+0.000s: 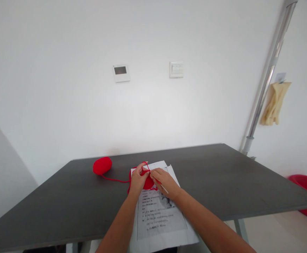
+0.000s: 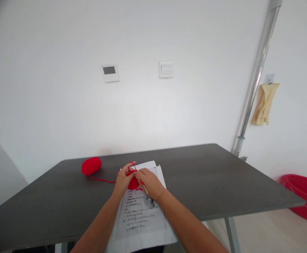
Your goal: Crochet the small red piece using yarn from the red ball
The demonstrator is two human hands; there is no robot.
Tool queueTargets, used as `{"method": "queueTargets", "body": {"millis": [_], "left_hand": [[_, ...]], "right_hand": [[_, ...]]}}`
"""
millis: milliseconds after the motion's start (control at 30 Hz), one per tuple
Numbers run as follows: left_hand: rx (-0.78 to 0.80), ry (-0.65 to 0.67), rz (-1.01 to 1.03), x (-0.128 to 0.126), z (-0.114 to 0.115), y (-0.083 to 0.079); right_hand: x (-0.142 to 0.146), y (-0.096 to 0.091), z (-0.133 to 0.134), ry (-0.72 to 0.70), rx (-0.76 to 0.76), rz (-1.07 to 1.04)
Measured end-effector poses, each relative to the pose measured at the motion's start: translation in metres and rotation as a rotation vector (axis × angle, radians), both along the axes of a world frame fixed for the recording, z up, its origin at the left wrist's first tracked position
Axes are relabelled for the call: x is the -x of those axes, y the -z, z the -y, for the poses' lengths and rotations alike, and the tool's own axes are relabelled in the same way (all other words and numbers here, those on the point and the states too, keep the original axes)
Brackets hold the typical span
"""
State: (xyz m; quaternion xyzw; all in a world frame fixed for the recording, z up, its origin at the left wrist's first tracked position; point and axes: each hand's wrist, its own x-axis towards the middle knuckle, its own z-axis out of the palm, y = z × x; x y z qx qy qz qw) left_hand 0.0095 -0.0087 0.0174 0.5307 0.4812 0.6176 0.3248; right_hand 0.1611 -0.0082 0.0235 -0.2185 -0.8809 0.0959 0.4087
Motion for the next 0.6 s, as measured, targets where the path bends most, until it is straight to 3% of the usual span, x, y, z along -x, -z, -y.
{"method": "queueTargets", "body": {"millis": [233,600], "left_hand": [[-0.014,-0.03,-0.023,-0.0016,0.0003,0.0006],[-0.014,-0.077,-0.086,0.0033,-0.0045,0.0071]], "right_hand": [[-0.0007,0.0027,-0.0026,-0.006,0.251,-0.328],[0.0007,0.002,-0.0017,0.03,-0.048,0.048]]}}
